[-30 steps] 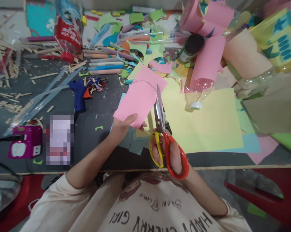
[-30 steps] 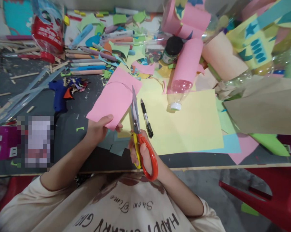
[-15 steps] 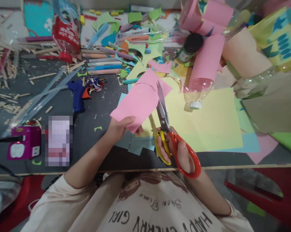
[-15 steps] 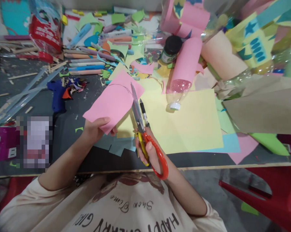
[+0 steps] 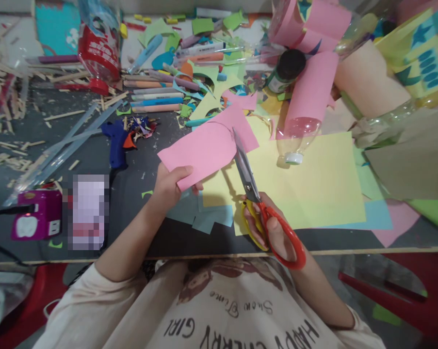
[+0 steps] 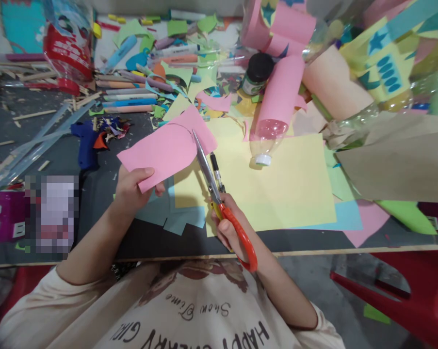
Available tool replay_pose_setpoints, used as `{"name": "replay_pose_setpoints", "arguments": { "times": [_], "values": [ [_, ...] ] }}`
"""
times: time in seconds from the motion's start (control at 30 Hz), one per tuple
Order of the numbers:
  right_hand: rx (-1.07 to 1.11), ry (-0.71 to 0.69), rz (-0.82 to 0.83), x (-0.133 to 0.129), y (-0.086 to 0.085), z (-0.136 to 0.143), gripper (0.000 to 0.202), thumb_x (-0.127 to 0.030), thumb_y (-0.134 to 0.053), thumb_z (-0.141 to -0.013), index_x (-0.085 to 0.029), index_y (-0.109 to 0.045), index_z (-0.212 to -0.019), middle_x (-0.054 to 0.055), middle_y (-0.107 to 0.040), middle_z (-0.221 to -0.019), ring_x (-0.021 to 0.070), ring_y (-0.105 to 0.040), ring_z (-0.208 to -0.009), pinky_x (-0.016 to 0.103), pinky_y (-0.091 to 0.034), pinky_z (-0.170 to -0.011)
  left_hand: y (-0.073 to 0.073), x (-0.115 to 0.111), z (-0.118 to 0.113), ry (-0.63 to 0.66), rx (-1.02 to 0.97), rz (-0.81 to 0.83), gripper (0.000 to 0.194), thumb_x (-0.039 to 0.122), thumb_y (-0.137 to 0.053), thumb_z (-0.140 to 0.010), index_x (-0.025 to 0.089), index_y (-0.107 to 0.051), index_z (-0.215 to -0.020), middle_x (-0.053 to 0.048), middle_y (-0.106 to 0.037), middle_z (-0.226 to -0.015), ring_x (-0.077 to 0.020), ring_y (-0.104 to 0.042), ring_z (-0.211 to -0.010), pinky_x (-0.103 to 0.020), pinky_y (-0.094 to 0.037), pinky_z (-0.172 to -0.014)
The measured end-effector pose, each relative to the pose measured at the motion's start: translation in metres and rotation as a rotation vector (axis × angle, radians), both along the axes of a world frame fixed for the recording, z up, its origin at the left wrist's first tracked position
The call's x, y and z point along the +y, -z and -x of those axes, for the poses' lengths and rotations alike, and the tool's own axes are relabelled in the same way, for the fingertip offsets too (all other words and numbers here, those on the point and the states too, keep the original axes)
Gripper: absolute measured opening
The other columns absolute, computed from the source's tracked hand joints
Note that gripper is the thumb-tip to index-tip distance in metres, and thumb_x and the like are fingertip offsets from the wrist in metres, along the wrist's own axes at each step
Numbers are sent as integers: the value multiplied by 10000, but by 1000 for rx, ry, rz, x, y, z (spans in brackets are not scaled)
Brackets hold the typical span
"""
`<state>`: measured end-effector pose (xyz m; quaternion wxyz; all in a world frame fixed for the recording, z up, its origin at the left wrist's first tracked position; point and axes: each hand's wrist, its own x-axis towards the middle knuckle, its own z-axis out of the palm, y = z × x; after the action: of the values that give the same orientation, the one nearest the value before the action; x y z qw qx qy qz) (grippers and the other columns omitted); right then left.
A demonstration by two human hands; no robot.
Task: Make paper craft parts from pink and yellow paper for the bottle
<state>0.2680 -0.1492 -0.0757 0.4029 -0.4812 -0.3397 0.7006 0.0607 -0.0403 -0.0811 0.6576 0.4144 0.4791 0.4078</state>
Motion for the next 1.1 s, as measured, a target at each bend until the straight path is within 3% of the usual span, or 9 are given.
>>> {"name": "replay_pose_setpoints", "arguments": {
  "times": [0.23,0.33,0.43,0.57,0.7,0.77,0.9,1.0,1.1],
  "values": [
    [3,6,-45,-4,5,3,587,-753,-556,-788,-270,-521,-1120,-68,-478,-729,-4,-285,-323,184,-224,-274,1,3,1,-78,51,19,299,491,-613,-746,215,-575,-638,-8,-573,-489,-137,-512,-433,-293,-447,-476],
    [45,26,-84,-5,6,10,564,-738,-507,-833,-276,-507,-1155,-75,-487,-709,0,-286,-324,182,-256,-288,1,-1,-4,-96,-96,-2,456,654,-668,-652,211,-630,-750,-30,-640,-597,-165,-576,-510,-319,-492,-540],
    [90,38,-102,-7,9,22,561,-729,-456,-866,-282,-481,-1205,-83,-477,-681,13,-299,-329,181,-295,-301,10,-6,-8,27,-172,-70,585,716,-760,-540,206,-657,-807,-44,-672,-726,-174,-607,-589,-330,-512,-609],
    [199,21,-56,-10,11,37,527,-719,-455,-873,-310,-462,-1205,-73,-483,-742,12,-310,-347,174,-299,-307,22,-10,-10,123,-183,-164,522,650,-784,-597,189,-675,-817,-52,-666,-810,-155,-592,-622,-313,-492,-624],
    [210,-33,13,-12,12,43,575,-770,-485,-815,-305,-459,-1154,-61,-478,-787,12,-320,-372,169,-267,-301,16,-10,-13,-79,-14,-88,377,567,-652,-743,209,-587,-641,14,-537,-596,-122,-467,-527,-301,-462,-615],
    [212,-46,-3,-13,13,42,586,-772,-480,-817,-306,-450,-1171,-56,-485,-801,13,-322,-376,172,-271,-305,10,-9,-13,-113,112,-56,346,473,-570,-806,223,-534,-570,18,-489,-548,-134,-463,-540,-308,-468,-668],
    [231,-56,-64,-15,19,40,559,-751,-446,-852,-305,-452,-1189,-51,-503,-803,18,-320,-375,190,-296,-323,5,-9,-12,5,299,-50,342,341,-486,-845,234,-541,-525,-2,-541,-571,-166,-534,-644,-324,-456,-852],
    [220,-72,-83,-14,19,37,573,-748,-429,-863,-296,-451,-1215,-48,-517,-784,31,-318,-379,212,-307,-346,5,-10,-11,41,319,-53,342,349,-474,-833,244,-546,-516,3,-542,-552,-176,-531,-637,-332,-454,-862],
    [156,-79,-118,-8,13,33,586,-755,-380,-876,-284,-464,-1213,-69,-472,-640,69,-325,-407,239,-365,-421,6,-12,-11,50,311,-63,344,382,-497,-814,248,-540,-500,18,-512,-512,-168,-506,-586,-327,-461,-833]
  ]
}}
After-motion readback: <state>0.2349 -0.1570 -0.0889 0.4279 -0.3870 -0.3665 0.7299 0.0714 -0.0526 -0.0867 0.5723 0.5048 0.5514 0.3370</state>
